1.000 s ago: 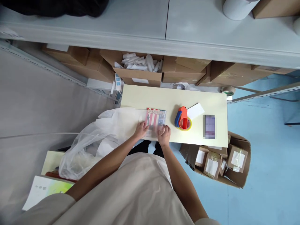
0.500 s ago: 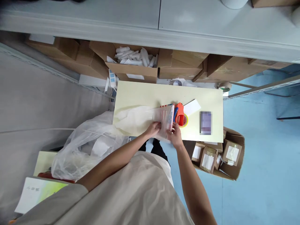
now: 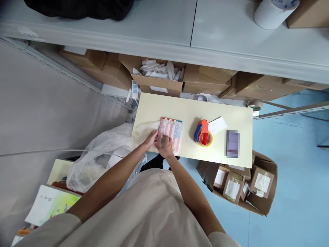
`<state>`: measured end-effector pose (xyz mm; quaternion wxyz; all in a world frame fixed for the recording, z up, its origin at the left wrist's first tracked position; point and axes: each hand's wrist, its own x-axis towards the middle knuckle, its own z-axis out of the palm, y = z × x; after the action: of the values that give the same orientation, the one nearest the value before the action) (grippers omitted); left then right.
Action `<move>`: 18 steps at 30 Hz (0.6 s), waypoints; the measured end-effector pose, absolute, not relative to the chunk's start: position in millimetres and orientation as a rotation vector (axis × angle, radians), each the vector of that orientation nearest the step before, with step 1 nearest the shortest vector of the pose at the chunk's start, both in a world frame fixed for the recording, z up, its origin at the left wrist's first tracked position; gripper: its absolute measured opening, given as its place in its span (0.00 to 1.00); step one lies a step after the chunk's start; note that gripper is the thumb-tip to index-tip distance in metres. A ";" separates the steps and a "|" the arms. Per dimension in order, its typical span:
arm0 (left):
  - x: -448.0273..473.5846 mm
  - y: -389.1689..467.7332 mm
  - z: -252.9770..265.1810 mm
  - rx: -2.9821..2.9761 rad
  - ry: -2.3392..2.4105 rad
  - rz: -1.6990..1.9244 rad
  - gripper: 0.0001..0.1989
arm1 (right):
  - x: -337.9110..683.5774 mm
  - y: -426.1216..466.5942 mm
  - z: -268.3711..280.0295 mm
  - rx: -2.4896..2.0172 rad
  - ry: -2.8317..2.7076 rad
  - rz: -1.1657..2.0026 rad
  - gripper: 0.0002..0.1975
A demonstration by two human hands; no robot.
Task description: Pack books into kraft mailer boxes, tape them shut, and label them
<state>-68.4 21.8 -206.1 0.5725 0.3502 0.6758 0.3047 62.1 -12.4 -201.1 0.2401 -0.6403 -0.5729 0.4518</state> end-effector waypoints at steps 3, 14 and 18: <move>-72.9 20.8 -215.6 0.924 1.695 0.631 0.21 | 91.7 -19.6 -208.9 -1.852 -1.542 1.062 0.27; -43.0 -11.5 -224.1 0.927 1.647 0.565 0.30 | 138.6 1.0 -218.4 -1.811 -0.814 1.486 0.20; -7.9 3.7 -220.7 0.864 1.327 0.644 0.31 | 175.6 6.6 -186.6 -1.613 -0.809 1.503 0.20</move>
<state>-7.9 3.7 -220.7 0.6565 0.3812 0.5855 0.2844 175.6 6.6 -186.6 0.3862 -0.6335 -0.3178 0.5903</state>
